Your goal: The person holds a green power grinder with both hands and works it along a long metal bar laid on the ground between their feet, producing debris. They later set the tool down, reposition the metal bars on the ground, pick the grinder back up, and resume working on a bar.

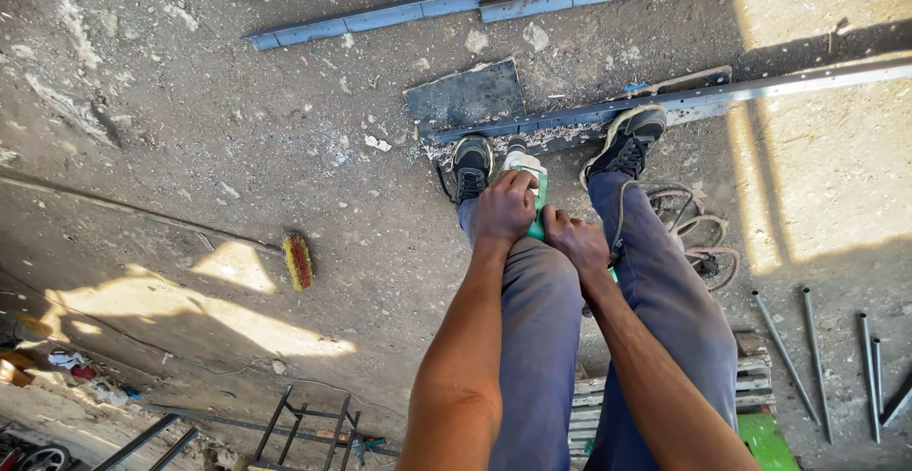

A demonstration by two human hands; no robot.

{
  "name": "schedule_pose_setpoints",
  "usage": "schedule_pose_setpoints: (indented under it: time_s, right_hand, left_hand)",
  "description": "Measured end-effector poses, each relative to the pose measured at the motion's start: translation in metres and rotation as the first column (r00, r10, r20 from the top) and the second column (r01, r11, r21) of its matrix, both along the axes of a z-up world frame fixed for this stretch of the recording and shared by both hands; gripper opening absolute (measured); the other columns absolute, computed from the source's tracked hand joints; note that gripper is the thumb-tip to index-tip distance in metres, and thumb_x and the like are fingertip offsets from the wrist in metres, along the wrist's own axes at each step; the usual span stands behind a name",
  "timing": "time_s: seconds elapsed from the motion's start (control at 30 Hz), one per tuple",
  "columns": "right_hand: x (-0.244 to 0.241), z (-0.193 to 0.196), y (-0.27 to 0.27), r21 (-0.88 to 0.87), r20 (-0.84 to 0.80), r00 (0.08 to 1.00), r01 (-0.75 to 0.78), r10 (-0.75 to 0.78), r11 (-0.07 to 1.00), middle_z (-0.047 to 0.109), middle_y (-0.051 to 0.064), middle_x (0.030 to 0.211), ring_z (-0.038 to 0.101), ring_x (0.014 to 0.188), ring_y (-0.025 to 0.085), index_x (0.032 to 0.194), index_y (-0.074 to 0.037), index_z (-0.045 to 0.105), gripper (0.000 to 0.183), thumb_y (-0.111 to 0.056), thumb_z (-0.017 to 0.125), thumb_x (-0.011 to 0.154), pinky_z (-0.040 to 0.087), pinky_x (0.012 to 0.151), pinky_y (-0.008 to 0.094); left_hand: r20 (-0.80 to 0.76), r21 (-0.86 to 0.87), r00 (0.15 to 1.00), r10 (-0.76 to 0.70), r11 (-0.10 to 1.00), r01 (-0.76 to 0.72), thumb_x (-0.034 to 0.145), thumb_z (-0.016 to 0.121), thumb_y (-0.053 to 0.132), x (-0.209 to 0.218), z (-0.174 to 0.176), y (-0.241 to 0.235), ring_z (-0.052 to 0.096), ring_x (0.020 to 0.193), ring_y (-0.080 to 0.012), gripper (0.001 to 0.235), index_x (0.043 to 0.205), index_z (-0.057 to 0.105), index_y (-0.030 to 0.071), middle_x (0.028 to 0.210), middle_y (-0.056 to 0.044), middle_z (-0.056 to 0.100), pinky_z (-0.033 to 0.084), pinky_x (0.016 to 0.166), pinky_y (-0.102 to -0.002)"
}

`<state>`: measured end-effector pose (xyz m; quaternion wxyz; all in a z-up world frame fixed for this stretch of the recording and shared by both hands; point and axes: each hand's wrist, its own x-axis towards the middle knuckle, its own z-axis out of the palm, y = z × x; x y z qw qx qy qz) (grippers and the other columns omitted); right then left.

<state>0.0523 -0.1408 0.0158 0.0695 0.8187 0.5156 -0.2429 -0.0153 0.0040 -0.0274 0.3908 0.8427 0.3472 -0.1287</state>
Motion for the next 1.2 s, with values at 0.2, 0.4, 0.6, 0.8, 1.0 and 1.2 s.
schedule_pose_setpoints:
  time_s: [0.2, 0.4, 0.6, 0.8, 1.0, 1.2]
  right_hand:
    - [-0.006, -0.009, -0.010, -0.073, -0.153, 0.984, 0.085, -0.095, 0.994, 0.068, 0.001, 0.079, 0.075, 0.061, 0.027, 0.093, -0.018, 0.049, 0.007, -0.021, 0.053, 0.089, 0.058, 0.053, 0.040]
    - [-0.002, -0.007, -0.009, -0.083, -0.133, 0.989, 0.058, -0.069, 0.995, 0.068, -0.002, 0.077, 0.074, 0.060, 0.024, 0.095, -0.020, 0.048, 0.011, -0.018, 0.054, 0.086, 0.058, 0.054, 0.038]
    - [0.003, -0.004, -0.004, -0.129, -0.181, 0.980, 0.059, -0.082, 0.990, 0.070, -0.001, 0.079, 0.075, 0.062, 0.025, 0.097, -0.019, 0.048, 0.011, -0.016, 0.052, 0.087, 0.059, 0.055, 0.038]
    - [0.009, 0.001, 0.003, -0.110, -0.187, 0.978, 0.075, -0.095, 0.991, 0.068, -0.001, 0.076, 0.075, 0.060, 0.026, 0.095, -0.019, 0.049, 0.009, -0.015, 0.053, 0.087, 0.058, 0.054, 0.039]
    - [0.015, 0.001, 0.006, -0.073, -0.193, 0.977, 0.080, -0.093, 0.994, 0.067, 0.001, 0.077, 0.074, 0.060, 0.027, 0.094, -0.018, 0.048, 0.011, -0.017, 0.055, 0.086, 0.059, 0.053, 0.041]
    - [0.015, -0.005, 0.003, -0.056, -0.174, 0.983, 0.055, -0.064, 0.997, 0.066, 0.001, 0.075, 0.074, 0.060, 0.027, 0.094, -0.018, 0.049, 0.010, -0.021, 0.055, 0.087, 0.058, 0.052, 0.042]
  left_hand:
    - [0.005, -0.003, 1.000, -0.031, 1.000, 0.031, 0.085, 0.054, 0.015, 0.004, -0.003, 0.000, 0.071, 0.077, -0.0343, 0.013, 0.089, 0.056, 0.028, 0.081, 0.001, 0.058, 0.064, 0.062, -0.053]
    - [0.012, 0.032, 0.998, -0.062, 0.998, 0.061, 0.083, 0.055, 0.017, 0.008, -0.002, -0.001, 0.071, 0.085, -0.0284, 0.011, 0.085, 0.057, 0.027, 0.078, 0.001, 0.059, 0.064, 0.065, -0.049]
    - [0.013, 0.021, 0.999, -0.040, 0.999, 0.040, 0.083, 0.055, 0.016, 0.010, -0.003, 0.001, 0.071, 0.084, -0.0289, 0.012, 0.086, 0.058, 0.027, 0.078, 0.001, 0.059, 0.064, 0.064, -0.050]
    - [0.016, 0.012, 1.000, -0.015, 1.000, 0.015, 0.084, 0.054, 0.016, 0.008, -0.007, 0.000, 0.070, 0.079, -0.0326, 0.014, 0.087, 0.057, 0.028, 0.078, 0.000, 0.059, 0.064, 0.063, -0.052]
    - [0.005, 0.013, 1.000, 0.003, 1.000, -0.003, 0.084, 0.054, 0.017, 0.010, -0.005, 0.002, 0.071, 0.081, -0.0337, 0.012, 0.087, 0.057, 0.028, 0.078, -0.002, 0.059, 0.063, 0.065, -0.053]
    - [-0.012, 0.004, 1.000, 0.014, 1.000, -0.014, 0.084, 0.053, 0.019, 0.014, 0.000, 0.006, 0.071, 0.080, -0.0345, 0.012, 0.088, 0.058, 0.029, 0.079, -0.002, 0.061, 0.063, 0.067, -0.053]
